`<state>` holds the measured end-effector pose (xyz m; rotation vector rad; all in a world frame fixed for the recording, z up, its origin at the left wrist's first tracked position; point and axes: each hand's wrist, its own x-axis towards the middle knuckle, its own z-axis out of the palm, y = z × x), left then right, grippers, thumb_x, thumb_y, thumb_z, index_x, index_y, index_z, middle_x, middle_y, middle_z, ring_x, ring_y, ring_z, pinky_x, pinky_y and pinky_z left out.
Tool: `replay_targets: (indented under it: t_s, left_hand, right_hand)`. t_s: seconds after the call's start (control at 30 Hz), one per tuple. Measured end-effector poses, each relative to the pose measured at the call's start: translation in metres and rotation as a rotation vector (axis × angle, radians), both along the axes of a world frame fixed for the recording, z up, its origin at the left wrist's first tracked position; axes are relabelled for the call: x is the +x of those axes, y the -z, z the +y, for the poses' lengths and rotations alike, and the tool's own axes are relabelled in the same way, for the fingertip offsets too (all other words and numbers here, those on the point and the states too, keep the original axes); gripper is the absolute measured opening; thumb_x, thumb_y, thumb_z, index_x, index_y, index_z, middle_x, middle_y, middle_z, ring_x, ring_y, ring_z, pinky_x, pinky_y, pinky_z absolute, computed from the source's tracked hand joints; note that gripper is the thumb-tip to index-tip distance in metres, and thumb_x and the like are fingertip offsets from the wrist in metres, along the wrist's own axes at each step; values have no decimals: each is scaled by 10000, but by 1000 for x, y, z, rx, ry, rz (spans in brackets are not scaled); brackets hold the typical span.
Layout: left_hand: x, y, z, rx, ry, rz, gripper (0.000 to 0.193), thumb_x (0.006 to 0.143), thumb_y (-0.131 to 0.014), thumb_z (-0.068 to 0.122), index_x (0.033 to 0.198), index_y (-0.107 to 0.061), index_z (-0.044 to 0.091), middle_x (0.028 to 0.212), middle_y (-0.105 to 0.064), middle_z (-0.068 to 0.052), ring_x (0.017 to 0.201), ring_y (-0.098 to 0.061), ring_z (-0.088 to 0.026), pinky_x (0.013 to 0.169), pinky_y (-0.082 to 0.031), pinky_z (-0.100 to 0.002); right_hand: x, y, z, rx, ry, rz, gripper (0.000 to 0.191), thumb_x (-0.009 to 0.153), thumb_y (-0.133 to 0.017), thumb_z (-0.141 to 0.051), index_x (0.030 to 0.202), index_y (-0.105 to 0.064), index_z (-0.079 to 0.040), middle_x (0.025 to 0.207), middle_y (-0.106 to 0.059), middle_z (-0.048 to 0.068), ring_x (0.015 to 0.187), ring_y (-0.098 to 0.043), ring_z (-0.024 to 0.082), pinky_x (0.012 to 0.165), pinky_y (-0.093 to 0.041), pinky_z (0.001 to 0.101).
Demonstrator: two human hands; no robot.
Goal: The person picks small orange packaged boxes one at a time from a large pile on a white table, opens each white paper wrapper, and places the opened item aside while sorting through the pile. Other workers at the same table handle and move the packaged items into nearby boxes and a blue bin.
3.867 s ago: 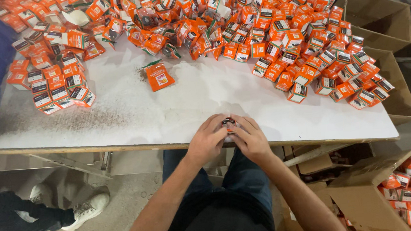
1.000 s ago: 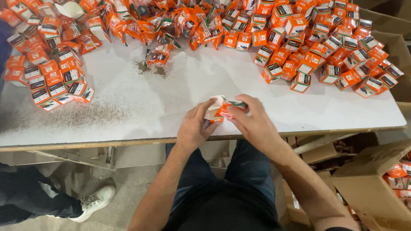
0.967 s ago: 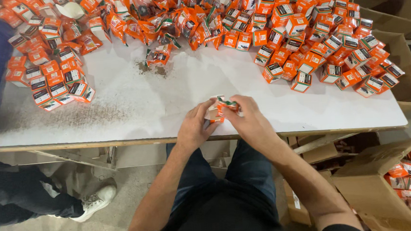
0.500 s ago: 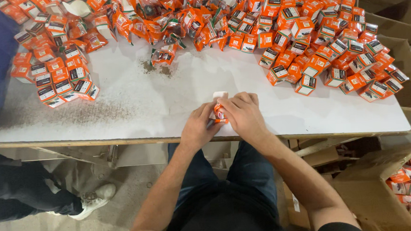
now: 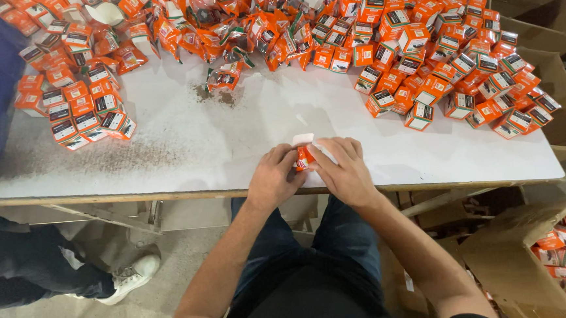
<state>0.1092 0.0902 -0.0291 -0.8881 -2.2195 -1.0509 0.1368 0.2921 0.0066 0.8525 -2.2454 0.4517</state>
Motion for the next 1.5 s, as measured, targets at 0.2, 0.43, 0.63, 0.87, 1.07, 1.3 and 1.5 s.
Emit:
replay_targets:
  t_s: [0.2,0.43,0.63,0.87,1.07,1.3,1.5]
  left_hand:
    - [0,10,5,11,-47,31,538,761,-816,163,1221,-596,-10,1151,-585,-150,1043,-598,-372,868,-517,-463]
    - [3,14,6,5,-108,-29,449,774,-823,173,1155,-604,82,1171,-610,-101,1109,-623,-334,922,-551,-433]
    - [3,16,5,135,-88,-28,526,779,-870,96,1231,-604,57,1146,-588,-154,1025,-633,-312,820,-562,-408]
    - [2,12,-2,75,41,139,602,633,-786,-21,1213,-623,-11,1281,-573,-234,1160,-583,-443,930,-546,-456]
    - [-4,13,-2,87,41,166,380,768,-845,31,1087,-641,9,1196,-687,-126,1143,-613,-350,986,-543,-446]
    - [-8,34,4,234,57,-12,349,795,-834,-26,1092,-662,34,1372,-480,-220,1198,-630,-350,967,-622,-380]
    - [-13,29,1,144,2,21,405,682,-808,-69,1055,-672,14,1359,-545,-193,1224,-563,-434,937,-596,-422]
  right_hand:
    - [5,-2,-6,171,134,12,353,924,-728,-238,1219,-697,-46,1298,-618,28,1291,-485,272,1061,-325,498]
    - [-5,7,-10,121,46,-169,346,906,-720,-251,1193,-686,-62,1258,-592,109,1305,-462,337,1074,-309,536]
    - [4,22,-9,8,66,-46,588,942,-701,-233,1433,-530,42,1247,-658,121,1372,-452,329,1118,-303,547]
    - [-5,29,-19,79,55,-108,678,925,-688,-214,1484,-445,83,1228,-706,143,1317,-473,324,1118,-294,561]
    - [1,37,-11,-250,84,-125,527,965,-666,-112,1447,-493,14,1269,-712,141,1328,-502,322,1136,-350,475]
    - [10,36,-14,-244,-10,-127,555,923,-680,-81,1433,-496,39,1369,-645,173,1300,-542,380,1090,-421,464]
    - [0,37,-21,-84,-1,-72,612,888,-706,-95,1439,-493,65,1330,-646,179,1202,-586,372,1022,-446,512]
